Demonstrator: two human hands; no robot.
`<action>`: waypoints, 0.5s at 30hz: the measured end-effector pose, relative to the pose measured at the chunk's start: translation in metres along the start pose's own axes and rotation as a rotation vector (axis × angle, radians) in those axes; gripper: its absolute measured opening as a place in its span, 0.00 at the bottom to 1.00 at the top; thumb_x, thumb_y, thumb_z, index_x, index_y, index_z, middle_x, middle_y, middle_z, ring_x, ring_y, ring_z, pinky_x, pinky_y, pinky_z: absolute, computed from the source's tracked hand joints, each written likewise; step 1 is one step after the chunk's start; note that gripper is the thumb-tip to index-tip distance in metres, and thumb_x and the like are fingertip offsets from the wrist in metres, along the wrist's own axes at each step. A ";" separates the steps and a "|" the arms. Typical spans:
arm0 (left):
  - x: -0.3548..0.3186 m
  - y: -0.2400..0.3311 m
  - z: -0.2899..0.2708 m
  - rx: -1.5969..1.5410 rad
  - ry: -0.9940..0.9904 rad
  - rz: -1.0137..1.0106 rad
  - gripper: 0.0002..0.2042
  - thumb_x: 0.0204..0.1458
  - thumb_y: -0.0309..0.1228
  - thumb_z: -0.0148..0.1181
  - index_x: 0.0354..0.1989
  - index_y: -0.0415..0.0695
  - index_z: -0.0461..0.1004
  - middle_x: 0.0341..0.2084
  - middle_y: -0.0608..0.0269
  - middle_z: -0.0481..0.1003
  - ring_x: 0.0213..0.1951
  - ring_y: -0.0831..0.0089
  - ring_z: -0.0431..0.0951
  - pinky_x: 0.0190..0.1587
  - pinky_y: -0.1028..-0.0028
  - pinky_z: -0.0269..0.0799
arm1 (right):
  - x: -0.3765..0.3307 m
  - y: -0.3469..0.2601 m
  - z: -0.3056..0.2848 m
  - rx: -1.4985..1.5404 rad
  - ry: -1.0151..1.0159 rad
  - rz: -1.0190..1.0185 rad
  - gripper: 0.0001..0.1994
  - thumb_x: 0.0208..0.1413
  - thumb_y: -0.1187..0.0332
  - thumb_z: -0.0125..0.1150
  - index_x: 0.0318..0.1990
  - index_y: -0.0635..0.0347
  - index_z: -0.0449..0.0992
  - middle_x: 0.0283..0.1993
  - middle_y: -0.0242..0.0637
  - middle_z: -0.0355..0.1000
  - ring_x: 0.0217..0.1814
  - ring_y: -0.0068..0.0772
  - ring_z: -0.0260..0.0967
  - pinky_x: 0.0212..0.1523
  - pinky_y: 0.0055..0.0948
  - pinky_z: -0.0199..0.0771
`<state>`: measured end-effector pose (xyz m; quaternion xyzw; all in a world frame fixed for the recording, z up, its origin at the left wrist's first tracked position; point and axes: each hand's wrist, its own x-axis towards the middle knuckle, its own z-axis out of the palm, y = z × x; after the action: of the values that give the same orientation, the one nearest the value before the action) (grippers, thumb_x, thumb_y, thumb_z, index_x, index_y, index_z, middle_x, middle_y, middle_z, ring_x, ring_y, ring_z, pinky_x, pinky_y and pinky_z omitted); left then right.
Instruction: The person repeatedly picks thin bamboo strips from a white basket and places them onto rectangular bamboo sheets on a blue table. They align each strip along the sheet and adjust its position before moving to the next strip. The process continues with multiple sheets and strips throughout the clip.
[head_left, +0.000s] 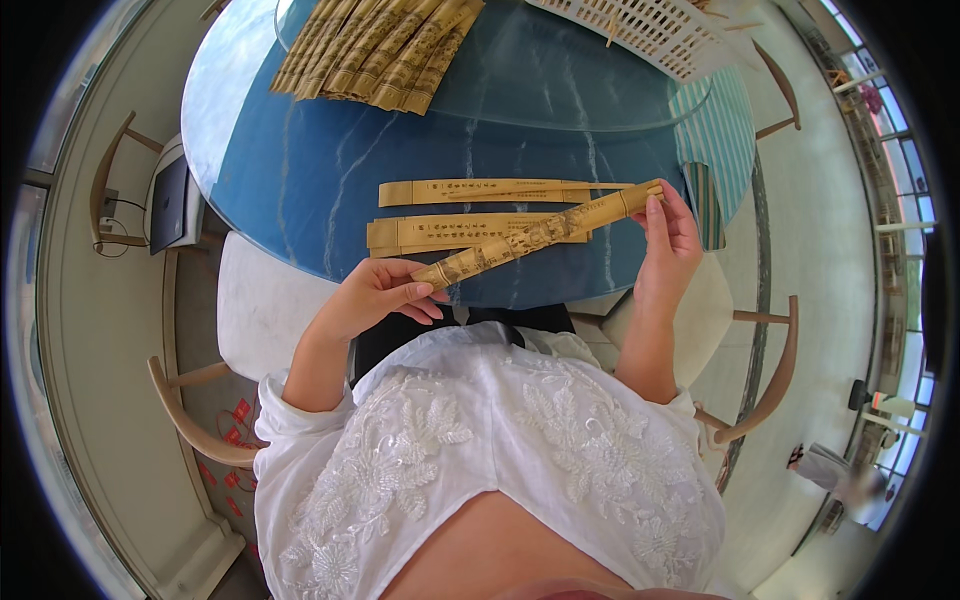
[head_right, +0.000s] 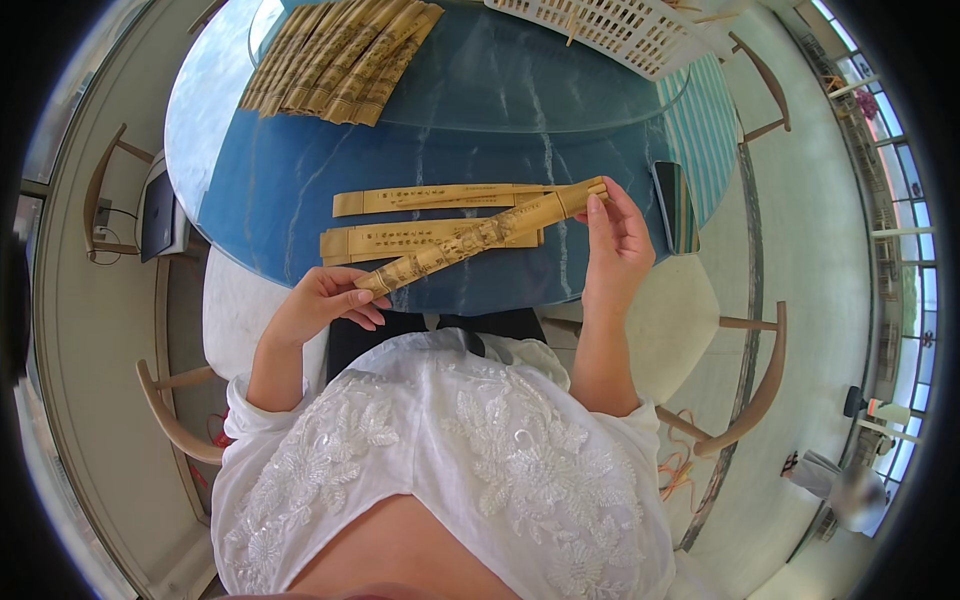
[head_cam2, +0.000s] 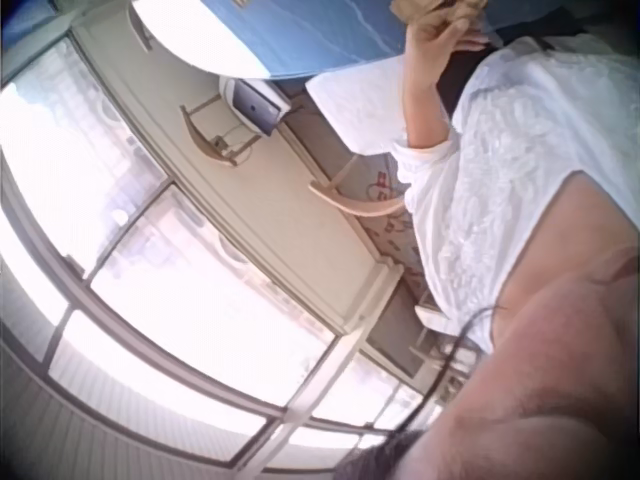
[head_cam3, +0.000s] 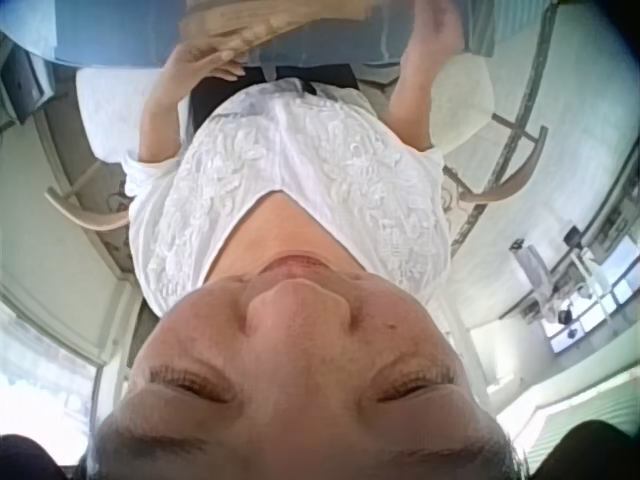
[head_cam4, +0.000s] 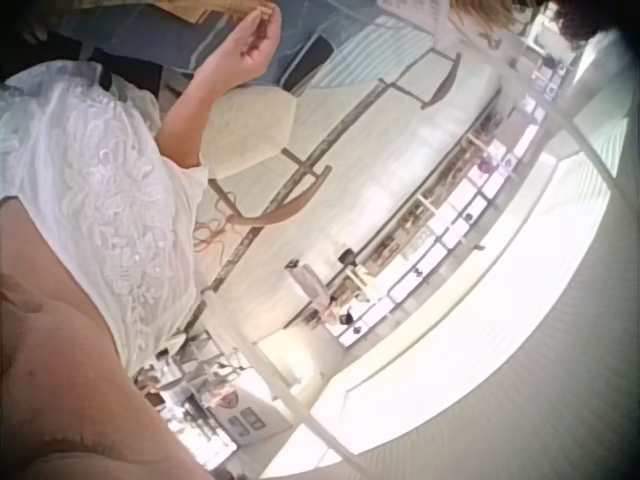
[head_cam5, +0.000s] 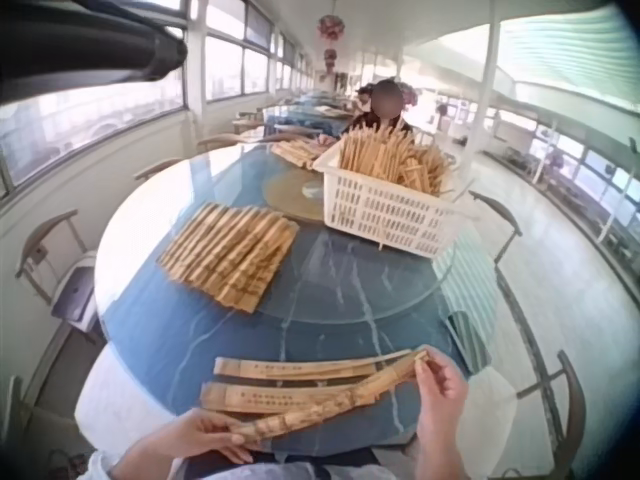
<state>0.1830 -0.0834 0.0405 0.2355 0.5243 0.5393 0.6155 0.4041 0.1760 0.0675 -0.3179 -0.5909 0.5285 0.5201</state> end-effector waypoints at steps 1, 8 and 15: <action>-0.001 -0.002 0.004 -0.011 0.014 -0.002 0.15 0.62 0.28 0.56 0.53 0.31 0.73 0.40 0.51 0.80 0.37 0.67 0.84 0.41 0.72 0.83 | 0.000 0.001 0.001 0.003 0.000 -0.008 0.14 0.60 0.77 0.60 0.53 0.68 0.75 0.45 0.39 0.77 0.43 0.22 0.74 0.45 0.24 0.79; 0.004 -0.010 0.023 -0.098 0.041 0.027 0.14 0.62 0.26 0.55 0.53 0.30 0.73 0.41 0.49 0.80 0.38 0.65 0.84 0.43 0.71 0.83 | 0.000 -0.001 0.003 -0.036 0.060 -0.064 0.15 0.59 0.77 0.61 0.54 0.68 0.75 0.45 0.39 0.77 0.42 0.21 0.74 0.44 0.23 0.78; 0.006 -0.015 0.018 -0.084 0.038 0.049 0.14 0.62 0.25 0.55 0.53 0.30 0.73 0.40 0.50 0.80 0.39 0.65 0.84 0.43 0.69 0.83 | -0.003 0.001 -0.002 -0.063 0.053 -0.014 0.16 0.58 0.78 0.62 0.55 0.68 0.75 0.44 0.39 0.78 0.42 0.21 0.74 0.44 0.22 0.77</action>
<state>0.2051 -0.0773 0.0311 0.2121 0.5069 0.5801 0.6013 0.4063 0.1745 0.0655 -0.3439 -0.5954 0.4971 0.5292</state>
